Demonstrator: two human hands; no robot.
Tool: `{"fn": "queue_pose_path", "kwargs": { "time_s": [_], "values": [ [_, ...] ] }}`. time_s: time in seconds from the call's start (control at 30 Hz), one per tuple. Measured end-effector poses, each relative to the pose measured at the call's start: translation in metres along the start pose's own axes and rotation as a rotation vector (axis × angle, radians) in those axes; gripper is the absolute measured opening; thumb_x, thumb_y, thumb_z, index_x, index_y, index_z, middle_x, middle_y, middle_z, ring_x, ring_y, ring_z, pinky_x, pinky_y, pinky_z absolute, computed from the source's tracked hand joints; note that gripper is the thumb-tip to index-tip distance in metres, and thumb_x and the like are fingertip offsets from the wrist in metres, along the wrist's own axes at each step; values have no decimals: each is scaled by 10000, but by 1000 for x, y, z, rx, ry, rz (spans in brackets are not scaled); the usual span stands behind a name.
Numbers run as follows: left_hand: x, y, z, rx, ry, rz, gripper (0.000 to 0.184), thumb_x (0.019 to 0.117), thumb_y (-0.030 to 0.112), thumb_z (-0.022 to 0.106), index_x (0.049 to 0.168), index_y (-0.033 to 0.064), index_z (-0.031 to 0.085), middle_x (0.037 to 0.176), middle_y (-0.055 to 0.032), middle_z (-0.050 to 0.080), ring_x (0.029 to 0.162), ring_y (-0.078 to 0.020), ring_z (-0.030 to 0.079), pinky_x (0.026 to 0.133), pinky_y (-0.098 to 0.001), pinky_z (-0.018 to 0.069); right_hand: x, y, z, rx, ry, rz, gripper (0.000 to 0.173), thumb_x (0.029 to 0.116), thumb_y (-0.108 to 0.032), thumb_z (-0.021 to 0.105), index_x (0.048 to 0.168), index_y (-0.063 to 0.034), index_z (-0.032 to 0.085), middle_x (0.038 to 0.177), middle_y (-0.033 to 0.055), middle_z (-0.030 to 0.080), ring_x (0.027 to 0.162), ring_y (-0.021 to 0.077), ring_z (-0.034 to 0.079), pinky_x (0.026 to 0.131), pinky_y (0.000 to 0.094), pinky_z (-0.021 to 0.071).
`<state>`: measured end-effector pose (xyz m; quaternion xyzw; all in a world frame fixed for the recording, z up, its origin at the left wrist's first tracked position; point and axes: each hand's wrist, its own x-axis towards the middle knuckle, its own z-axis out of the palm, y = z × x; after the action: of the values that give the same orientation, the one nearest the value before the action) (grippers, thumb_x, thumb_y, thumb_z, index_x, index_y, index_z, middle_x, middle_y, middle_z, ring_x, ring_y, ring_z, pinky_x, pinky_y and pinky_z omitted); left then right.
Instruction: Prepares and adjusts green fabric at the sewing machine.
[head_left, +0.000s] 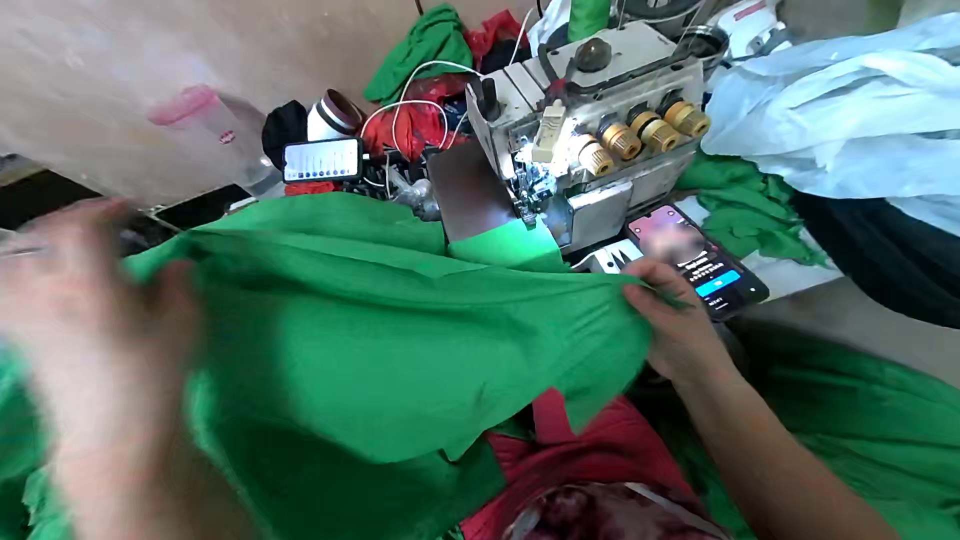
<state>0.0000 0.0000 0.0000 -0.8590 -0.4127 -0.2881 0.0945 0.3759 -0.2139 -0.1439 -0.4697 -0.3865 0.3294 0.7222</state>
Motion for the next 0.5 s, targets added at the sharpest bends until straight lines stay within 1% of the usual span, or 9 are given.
{"fn": "queue_pose_path", "kwargs": {
  "time_s": [0.07,0.13,0.2,0.23,0.3,0.33,0.37,0.43,0.5],
  "values": [
    [11,84,32,-196,-77,156,462,1011,173,550,1404,-66,510,1442,-311,505,1362,-491,451,1101,-654,344,2,7,8,-58,-2,33,176,979,-87,585,930,-197,714,884,-144,707,828,-38,657,795,191,568],
    [5,152,71,-409,-202,309,498,992,318,603,1371,-4,598,1430,-198,579,1390,-378,482,1138,-592,349,2,7,12,-143,-54,-10,211,1021,-112,540,936,-173,723,872,-162,707,833,-61,654,800,178,563],
    [-6,195,101,-558,-360,420,643,929,501,664,1393,58,617,1391,-114,634,1384,-325,505,1143,-579,363,1,4,13,-211,-122,-111,227,1044,-171,534,933,-162,733,869,-180,700,836,-94,637,795,146,550],
    [-7,207,110,-617,-412,444,639,895,524,702,1343,70,651,1281,-85,690,1314,-290,565,1123,-553,397,0,1,14,-225,-140,-151,233,1052,-214,534,948,-159,735,875,-179,700,840,-99,637,790,138,548],
    [-2,216,118,-688,-424,457,419,888,467,736,1026,72,722,899,-34,711,930,-186,671,898,-419,523,-4,-1,14,-203,-162,-179,234,1068,-320,518,1084,-171,698,949,-168,704,888,-86,646,812,145,554],
    [3,214,117,-712,-413,458,346,914,417,721,890,71,710,754,-14,657,776,-146,642,760,-342,527,-8,-1,16,-184,-188,-162,247,1063,-359,516,1189,-178,628,1012,-165,693,929,-79,642,839,148,548],
    [7,209,113,-732,-401,457,314,940,361,700,819,72,693,699,-3,623,721,-121,616,701,-295,510,-13,1,18,-165,-211,-132,293,1049,-360,541,1269,-166,551,1037,-160,699,939,-78,652,838,148,555],
    [14,196,102,-754,-370,435,217,942,260,690,815,86,703,741,19,625,763,-69,601,712,-223,493,-31,13,22,-152,-291,-55,412,1036,-245,581,1364,-28,463,1108,-67,713,994,-22,679,865,199,586],
    [14,182,97,-777,-349,387,89,900,141,675,871,92,744,870,22,628,876,-36,583,771,-164,473,-54,30,22,-191,-381,41,376,1030,-143,563,1346,53,508,1166,12,714,1048,6,681,908,225,588]
  ]
}}
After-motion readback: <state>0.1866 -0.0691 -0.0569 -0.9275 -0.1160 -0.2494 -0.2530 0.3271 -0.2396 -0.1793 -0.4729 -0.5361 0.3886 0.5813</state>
